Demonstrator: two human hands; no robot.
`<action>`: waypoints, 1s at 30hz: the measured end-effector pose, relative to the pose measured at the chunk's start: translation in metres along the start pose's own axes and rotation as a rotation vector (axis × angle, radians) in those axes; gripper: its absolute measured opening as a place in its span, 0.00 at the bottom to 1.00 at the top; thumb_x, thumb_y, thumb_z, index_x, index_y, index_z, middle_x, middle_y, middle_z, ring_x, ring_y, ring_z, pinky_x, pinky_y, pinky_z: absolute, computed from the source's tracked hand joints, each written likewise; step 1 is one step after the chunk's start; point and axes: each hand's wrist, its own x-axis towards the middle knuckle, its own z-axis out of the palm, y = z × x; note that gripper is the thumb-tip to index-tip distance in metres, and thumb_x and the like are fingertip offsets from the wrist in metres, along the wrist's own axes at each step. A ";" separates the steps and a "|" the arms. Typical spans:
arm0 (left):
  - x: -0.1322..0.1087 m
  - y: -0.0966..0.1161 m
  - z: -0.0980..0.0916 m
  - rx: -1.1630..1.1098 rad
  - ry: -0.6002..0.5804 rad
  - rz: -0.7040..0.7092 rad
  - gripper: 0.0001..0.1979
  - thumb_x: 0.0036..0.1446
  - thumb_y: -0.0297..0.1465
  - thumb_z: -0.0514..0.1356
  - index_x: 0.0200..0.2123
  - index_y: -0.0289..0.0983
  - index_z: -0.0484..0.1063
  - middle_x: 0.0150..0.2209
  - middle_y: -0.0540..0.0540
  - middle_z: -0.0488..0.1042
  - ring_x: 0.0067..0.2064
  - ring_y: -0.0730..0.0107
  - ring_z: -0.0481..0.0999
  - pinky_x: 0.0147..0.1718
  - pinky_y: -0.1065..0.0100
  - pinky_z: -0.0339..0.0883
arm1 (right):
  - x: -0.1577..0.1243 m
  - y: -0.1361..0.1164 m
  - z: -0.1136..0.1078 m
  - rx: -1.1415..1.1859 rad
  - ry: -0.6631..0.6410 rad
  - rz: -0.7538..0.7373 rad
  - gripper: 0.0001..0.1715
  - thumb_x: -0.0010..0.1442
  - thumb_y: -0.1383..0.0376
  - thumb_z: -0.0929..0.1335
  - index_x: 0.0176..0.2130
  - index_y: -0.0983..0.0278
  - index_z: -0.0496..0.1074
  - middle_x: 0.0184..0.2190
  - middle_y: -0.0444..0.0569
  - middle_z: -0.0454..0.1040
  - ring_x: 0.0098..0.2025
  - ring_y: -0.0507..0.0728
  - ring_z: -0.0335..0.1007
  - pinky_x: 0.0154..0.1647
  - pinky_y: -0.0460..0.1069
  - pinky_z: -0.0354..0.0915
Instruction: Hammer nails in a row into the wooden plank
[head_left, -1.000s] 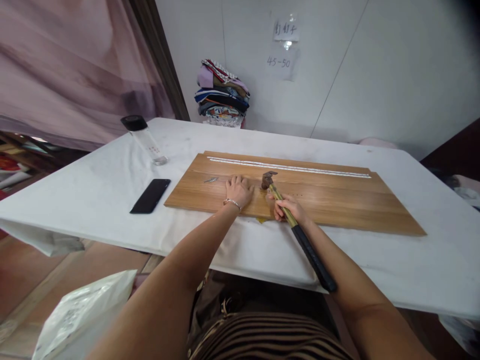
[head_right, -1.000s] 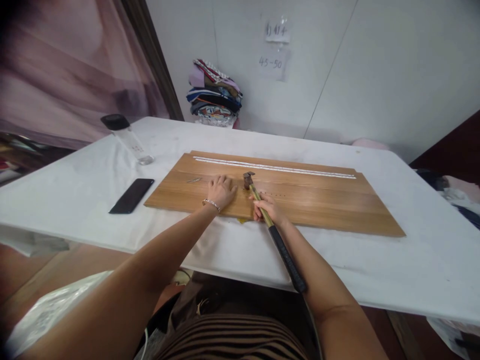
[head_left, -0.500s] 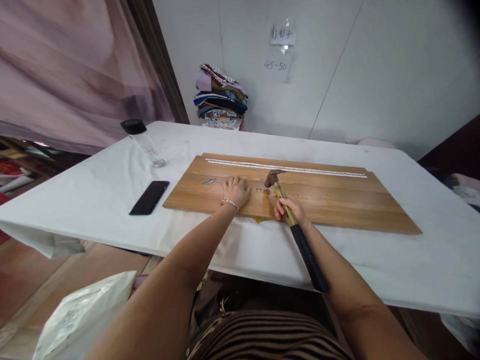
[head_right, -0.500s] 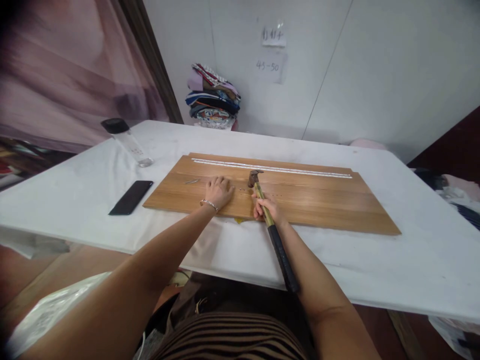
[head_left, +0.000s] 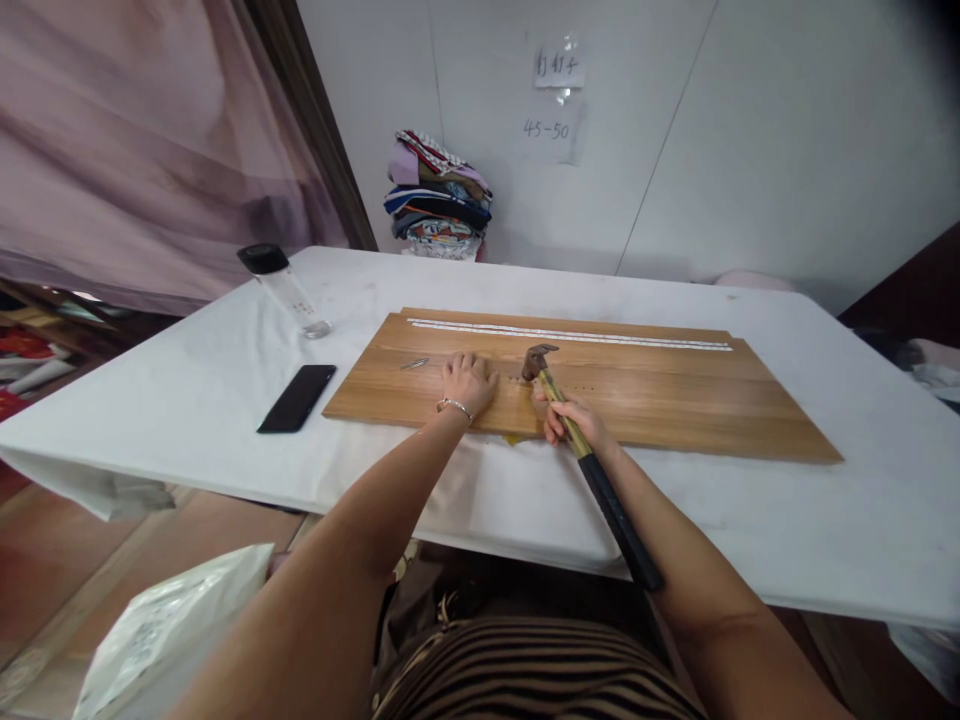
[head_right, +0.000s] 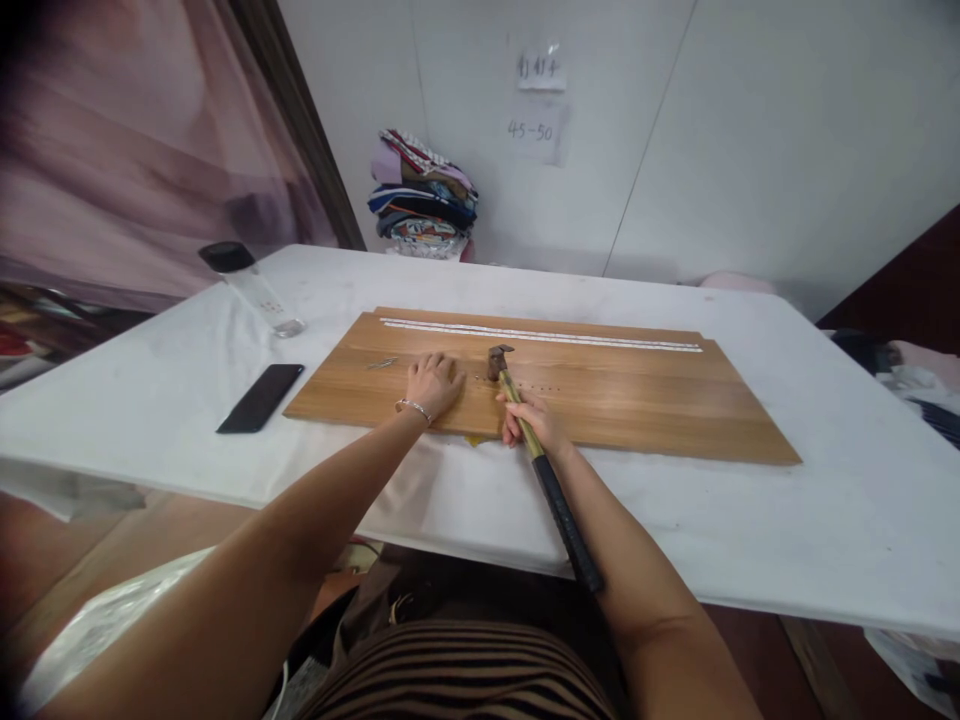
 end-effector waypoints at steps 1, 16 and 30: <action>0.000 0.000 0.000 0.000 0.001 0.000 0.20 0.73 0.40 0.52 0.57 0.41 0.78 0.67 0.37 0.73 0.71 0.48 0.65 0.69 0.48 0.58 | 0.000 0.001 -0.001 0.011 0.003 -0.005 0.24 0.56 0.52 0.72 0.48 0.62 0.70 0.16 0.33 0.65 0.19 0.56 0.71 0.20 0.47 0.63; 0.003 -0.005 0.006 0.013 0.045 0.010 0.19 0.72 0.40 0.53 0.55 0.42 0.79 0.65 0.37 0.75 0.70 0.47 0.67 0.68 0.47 0.59 | 0.003 -0.001 0.001 0.029 -0.004 0.010 0.23 0.56 0.53 0.72 0.47 0.61 0.70 0.15 0.34 0.65 0.19 0.56 0.72 0.19 0.47 0.63; 0.005 -0.006 0.008 0.004 0.039 0.007 0.20 0.72 0.40 0.52 0.55 0.41 0.79 0.65 0.37 0.75 0.69 0.48 0.67 0.67 0.47 0.61 | 0.005 0.001 0.002 0.015 -0.010 -0.010 0.22 0.58 0.53 0.71 0.48 0.61 0.69 0.16 0.34 0.65 0.20 0.57 0.72 0.20 0.47 0.62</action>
